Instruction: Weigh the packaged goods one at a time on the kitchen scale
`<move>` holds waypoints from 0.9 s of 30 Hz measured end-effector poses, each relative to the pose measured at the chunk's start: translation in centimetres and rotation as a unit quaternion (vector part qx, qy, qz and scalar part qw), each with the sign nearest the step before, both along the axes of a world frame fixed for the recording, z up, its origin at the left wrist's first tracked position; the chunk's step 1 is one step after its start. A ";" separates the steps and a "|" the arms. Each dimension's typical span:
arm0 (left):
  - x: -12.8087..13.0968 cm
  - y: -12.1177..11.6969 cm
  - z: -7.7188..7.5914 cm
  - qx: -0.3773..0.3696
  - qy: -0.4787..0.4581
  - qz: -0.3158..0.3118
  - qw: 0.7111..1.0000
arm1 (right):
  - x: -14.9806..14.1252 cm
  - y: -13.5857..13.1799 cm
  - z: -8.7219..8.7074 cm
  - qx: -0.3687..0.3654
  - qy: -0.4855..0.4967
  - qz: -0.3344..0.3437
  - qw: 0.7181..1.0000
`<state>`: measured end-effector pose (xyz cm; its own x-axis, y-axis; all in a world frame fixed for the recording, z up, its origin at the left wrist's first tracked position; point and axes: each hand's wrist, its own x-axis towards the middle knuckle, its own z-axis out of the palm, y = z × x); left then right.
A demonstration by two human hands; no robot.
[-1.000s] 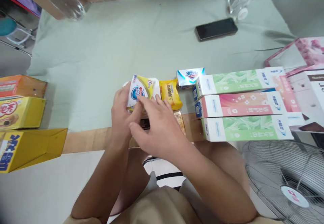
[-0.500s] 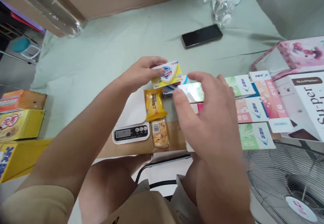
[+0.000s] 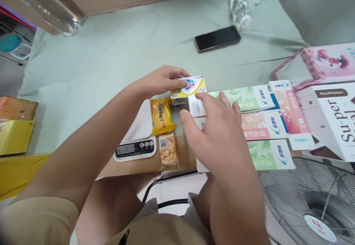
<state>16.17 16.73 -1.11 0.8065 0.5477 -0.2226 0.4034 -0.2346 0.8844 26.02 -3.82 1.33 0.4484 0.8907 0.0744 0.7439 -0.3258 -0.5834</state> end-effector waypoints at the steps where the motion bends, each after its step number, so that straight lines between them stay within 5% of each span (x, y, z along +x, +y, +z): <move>1: 0.0 0.0 0.1 0.007 0.007 -0.001 1.000 | -0.1 0.0 0.0 -0.002 0.002 0.004 1.000; 8: 0.7 -0.3 0.9 0.078 0.040 0.012 0.996 | -0.2 0.1 0.3 -0.001 0.013 0.003 1.000; 12: -1.3 -1.5 1.4 0.100 -0.102 0.173 0.974 | -0.5 0.1 1.8 0.021 0.023 -0.005 0.999; 15: -6.0 -3.4 1.2 0.091 -0.204 0.275 0.935 | -1.6 0.0 3.0 0.051 0.076 0.036 0.995; 22: -19.4 -10.3 -0.4 0.111 -0.301 0.503 0.803 | -7.5 0.5 3.3 0.088 0.151 0.190 0.966; 25: -23.8 -12.9 1.5 0.208 -0.348 0.547 0.732 | -11.1 0.7 2.8 0.083 0.137 0.246 0.956; 27: -26.7 -14.1 3.4 0.297 -0.405 0.568 0.652 | -13.8 0.7 2.3 0.078 0.133 0.284 0.946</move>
<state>-10.48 2.68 2.31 -0.4731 0.6896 0.5483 0.0726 -0.5897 0.8044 12.26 -3.15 3.63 -0.0778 0.9812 0.1767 0.5929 0.1880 -0.7830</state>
